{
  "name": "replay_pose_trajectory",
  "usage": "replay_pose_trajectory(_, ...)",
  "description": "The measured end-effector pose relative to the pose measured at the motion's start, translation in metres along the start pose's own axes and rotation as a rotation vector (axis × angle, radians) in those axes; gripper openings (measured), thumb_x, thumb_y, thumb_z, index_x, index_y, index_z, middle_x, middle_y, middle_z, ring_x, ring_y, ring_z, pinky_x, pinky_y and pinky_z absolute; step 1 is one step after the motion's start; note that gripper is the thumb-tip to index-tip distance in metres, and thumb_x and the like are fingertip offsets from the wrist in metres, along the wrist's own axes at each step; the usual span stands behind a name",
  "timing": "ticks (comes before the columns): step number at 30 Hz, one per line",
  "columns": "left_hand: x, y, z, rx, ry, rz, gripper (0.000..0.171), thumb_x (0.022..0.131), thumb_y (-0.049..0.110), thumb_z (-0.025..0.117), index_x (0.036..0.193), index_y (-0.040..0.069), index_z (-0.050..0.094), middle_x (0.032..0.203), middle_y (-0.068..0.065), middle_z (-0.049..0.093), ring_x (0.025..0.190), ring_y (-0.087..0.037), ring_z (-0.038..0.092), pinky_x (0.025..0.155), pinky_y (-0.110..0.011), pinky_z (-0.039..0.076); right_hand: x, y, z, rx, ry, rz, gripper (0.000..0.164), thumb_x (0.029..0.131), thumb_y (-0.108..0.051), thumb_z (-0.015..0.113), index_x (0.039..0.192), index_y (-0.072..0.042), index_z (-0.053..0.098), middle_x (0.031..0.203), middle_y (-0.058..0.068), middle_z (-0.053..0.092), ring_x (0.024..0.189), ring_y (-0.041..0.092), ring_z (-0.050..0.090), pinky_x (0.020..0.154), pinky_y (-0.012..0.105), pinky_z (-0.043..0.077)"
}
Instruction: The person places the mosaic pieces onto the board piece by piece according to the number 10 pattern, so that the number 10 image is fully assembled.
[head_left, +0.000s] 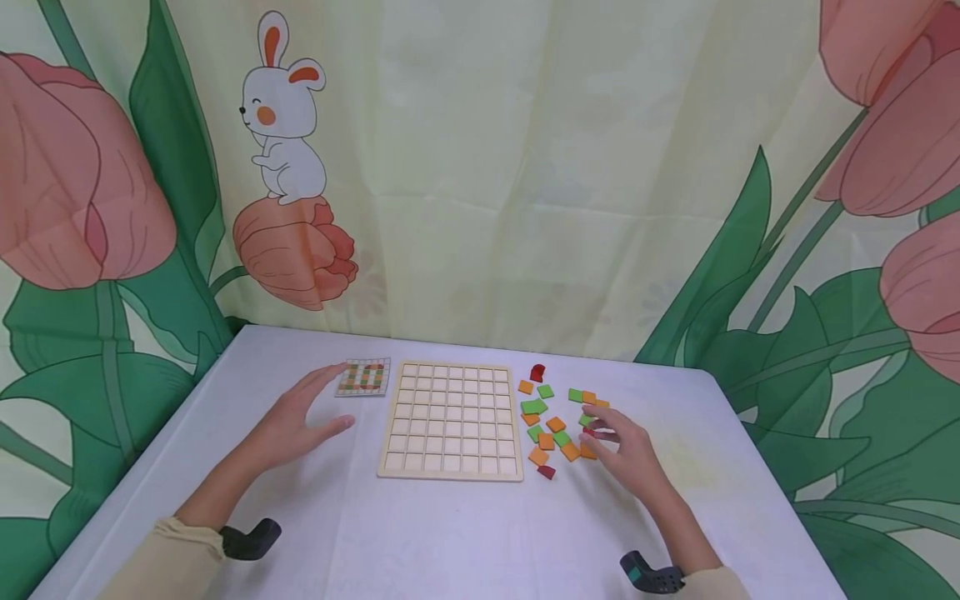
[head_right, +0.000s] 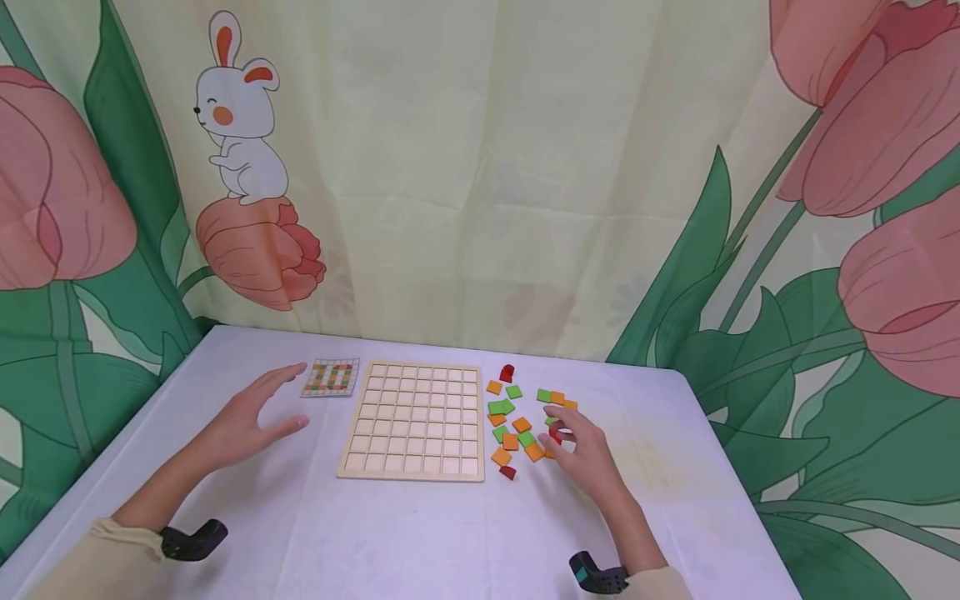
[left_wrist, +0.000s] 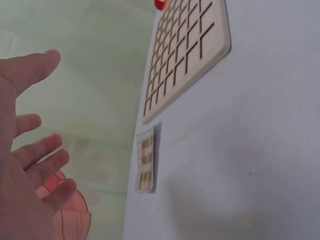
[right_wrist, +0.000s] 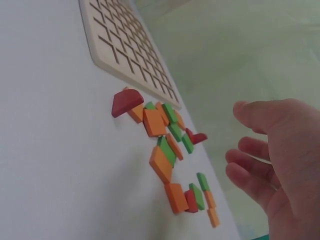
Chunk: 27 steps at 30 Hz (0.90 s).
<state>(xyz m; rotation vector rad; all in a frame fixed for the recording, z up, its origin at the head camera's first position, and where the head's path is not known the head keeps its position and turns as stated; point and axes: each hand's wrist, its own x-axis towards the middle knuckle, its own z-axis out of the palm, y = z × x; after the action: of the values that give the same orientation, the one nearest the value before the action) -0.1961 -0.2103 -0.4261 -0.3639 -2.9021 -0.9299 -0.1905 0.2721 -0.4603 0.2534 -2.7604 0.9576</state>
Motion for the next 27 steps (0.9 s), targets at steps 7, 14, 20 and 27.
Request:
replay_pose_trajectory(7,0.002,0.001,0.007,-0.037,-0.014,-0.005,0.085,0.084,0.051,0.069,0.152,0.020,0.029,0.154,-0.013,0.033,0.140,-0.038,0.032,0.104,-0.067,0.036,0.001,-0.001,0.006,0.016,-0.014,0.038,0.047,0.086,-0.015,0.073,0.131,-0.009,0.058,0.120,0.012,0.065,0.102,0.026,0.065,0.086,0.043,0.058)
replay_pose_trajectory(14,0.002,0.001,0.014,-0.051,-0.030,-0.011,0.085,0.084,0.052,0.069,0.152,0.021,0.029,0.155,-0.013,0.033,0.141,-0.039,0.031,0.103,-0.066,0.037,0.003,-0.003,0.011,0.038,-0.032,0.058,0.046,0.087,-0.017,0.072,0.130,-0.010,0.059,0.124,0.010,0.063,0.106,0.027,0.064,0.088,0.045,0.057)
replay_pose_trajectory(20,0.004,0.002,0.022,-0.075,-0.036,-0.012,0.083,0.083,0.050,0.070,0.151,0.022,0.030,0.155,-0.011,0.033,0.142,-0.038,0.030,0.104,-0.065,0.037,0.004,-0.007,0.013,0.047,-0.043,0.054,0.045,0.086,-0.015,0.072,0.129,-0.010,0.060,0.125,0.009,0.063,0.105,0.026,0.064,0.087,0.044,0.057)
replay_pose_trajectory(27,0.006,0.002,0.029,-0.090,-0.059,-0.033,0.085,0.082,0.054,0.069,0.151,0.021,0.031,0.155,-0.012,0.034,0.142,-0.039,0.029,0.105,-0.066,0.035,0.006,-0.010,0.017,0.048,-0.059,0.091,0.045,0.086,-0.015,0.073,0.129,-0.011,0.061,0.123,0.009,0.064,0.105,0.024,0.065,0.087,0.041,0.057)
